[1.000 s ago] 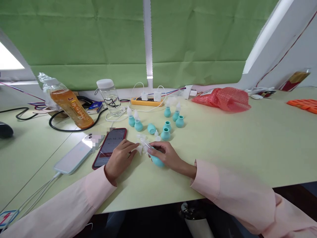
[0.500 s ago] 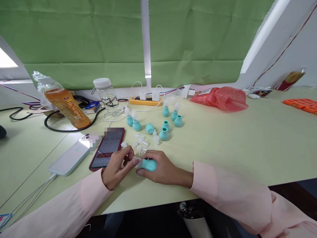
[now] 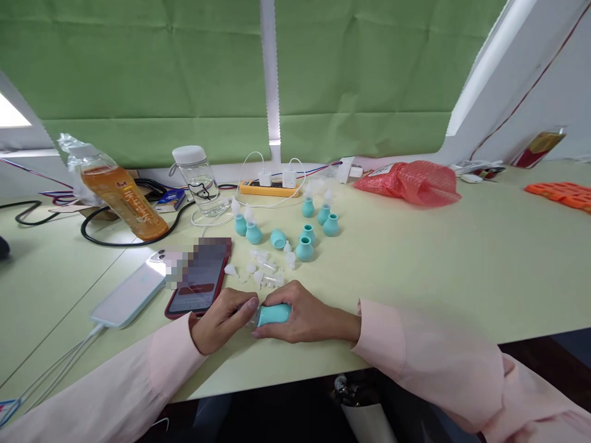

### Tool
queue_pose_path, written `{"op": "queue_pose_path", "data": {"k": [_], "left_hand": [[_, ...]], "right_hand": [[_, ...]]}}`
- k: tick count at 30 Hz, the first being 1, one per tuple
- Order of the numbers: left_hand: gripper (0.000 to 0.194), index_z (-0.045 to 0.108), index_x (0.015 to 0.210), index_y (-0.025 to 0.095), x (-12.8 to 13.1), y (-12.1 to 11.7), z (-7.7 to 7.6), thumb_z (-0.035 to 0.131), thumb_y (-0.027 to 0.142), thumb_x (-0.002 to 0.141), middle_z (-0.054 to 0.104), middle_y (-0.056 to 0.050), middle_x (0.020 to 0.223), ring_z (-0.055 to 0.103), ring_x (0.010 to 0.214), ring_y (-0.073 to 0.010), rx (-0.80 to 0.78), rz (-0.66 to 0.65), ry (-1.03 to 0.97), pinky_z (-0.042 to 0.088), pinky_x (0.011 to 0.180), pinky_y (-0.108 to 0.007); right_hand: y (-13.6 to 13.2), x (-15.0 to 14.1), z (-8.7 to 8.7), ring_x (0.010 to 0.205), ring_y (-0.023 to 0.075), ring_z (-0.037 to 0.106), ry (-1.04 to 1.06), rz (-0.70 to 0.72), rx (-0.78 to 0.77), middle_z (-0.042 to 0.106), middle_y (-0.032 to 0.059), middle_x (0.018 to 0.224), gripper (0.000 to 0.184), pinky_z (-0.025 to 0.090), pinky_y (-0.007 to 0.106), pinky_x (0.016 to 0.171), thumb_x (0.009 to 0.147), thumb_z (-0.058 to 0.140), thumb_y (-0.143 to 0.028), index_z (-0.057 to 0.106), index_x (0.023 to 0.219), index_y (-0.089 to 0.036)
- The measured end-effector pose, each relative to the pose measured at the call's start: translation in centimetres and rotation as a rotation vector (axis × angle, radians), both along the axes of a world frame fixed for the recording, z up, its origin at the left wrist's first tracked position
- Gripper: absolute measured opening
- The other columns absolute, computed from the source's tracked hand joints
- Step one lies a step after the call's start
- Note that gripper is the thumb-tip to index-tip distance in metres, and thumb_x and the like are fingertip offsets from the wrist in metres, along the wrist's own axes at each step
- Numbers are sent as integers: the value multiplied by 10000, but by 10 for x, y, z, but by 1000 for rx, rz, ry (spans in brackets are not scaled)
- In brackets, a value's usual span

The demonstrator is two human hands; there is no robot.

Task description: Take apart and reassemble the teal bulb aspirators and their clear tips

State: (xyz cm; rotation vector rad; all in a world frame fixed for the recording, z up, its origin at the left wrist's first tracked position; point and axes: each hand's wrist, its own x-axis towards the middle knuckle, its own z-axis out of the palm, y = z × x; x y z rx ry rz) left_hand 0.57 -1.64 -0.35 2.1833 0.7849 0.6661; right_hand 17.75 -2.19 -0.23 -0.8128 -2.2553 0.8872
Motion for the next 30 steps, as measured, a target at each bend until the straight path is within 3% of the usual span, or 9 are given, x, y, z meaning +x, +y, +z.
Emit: {"op": "queue_pose_path", "data": {"k": [2,6,11,14,16,20,22,27,30], "left_hand": [[359,282,511,160,0,-1,1,285,305,840,233,58,476,220,442,-58,-64,-19,-51,208,430,-201],[396,340,496,154,-3,-1,6,239,313,845,277,48,456,254,428,-60,-118,48,-147,227,417,-198],[325,391,516,154,-11,5,14,370,314,798,315,54,443,279,420,-57,126,299,-203,233,425,-196],[243,427,583,158,-17,9,23,458,332,750,302,82,404,244,378,-45,156,435,-177,205,390,-179],[239,428,598,160,-22,12,31,543,350,689,307,96,386,248,361,-37,69,368,-76,199,372,-163],[232,492,691,156,-32,15,46,616,343,631,392,92,404,344,363,-39,-230,-57,299,260,372,-140],[225,522,738,156,-34,16,47,632,316,624,450,76,456,405,400,-47,-285,-198,418,307,400,-139],[161,542,762,151,-25,17,37,596,275,675,549,29,596,506,517,-77,-149,-201,512,366,480,-157],[157,541,828,160,-19,17,28,556,263,711,584,-1,692,542,594,-108,-1,-121,534,403,543,-187]], "right_hand": [[1,2,4,481,57,367,-3,83,-62,427,-40,499,269,326,187,449,663,612,-354,527,551,-124],[-1,5,14,562,73,479,37,248,-187,547,0,614,185,395,188,531,711,580,-296,592,700,-112],[9,18,27,605,98,517,228,116,-127,581,27,683,149,419,214,555,674,622,-240,597,760,-120],[24,31,35,688,122,520,275,59,-48,565,37,737,134,421,260,639,681,619,-241,614,769,-141],[33,39,39,717,129,500,253,2,4,524,30,745,152,411,281,677,665,636,-267,636,774,-162],[41,47,40,668,120,457,186,-87,20,464,13,688,184,403,271,604,641,653,-303,656,780,-184],[42,50,42,643,118,454,144,-101,7,488,15,662,183,398,262,568,642,650,-309,655,767,-175],[50,68,56,584,107,467,4,-144,-30,555,27,669,212,374,233,473,626,645,-353,642,704,-156],[61,88,63,575,115,488,-67,-306,9,572,28,671,245,378,233,467,607,639,-400,633,680,-166]]}}
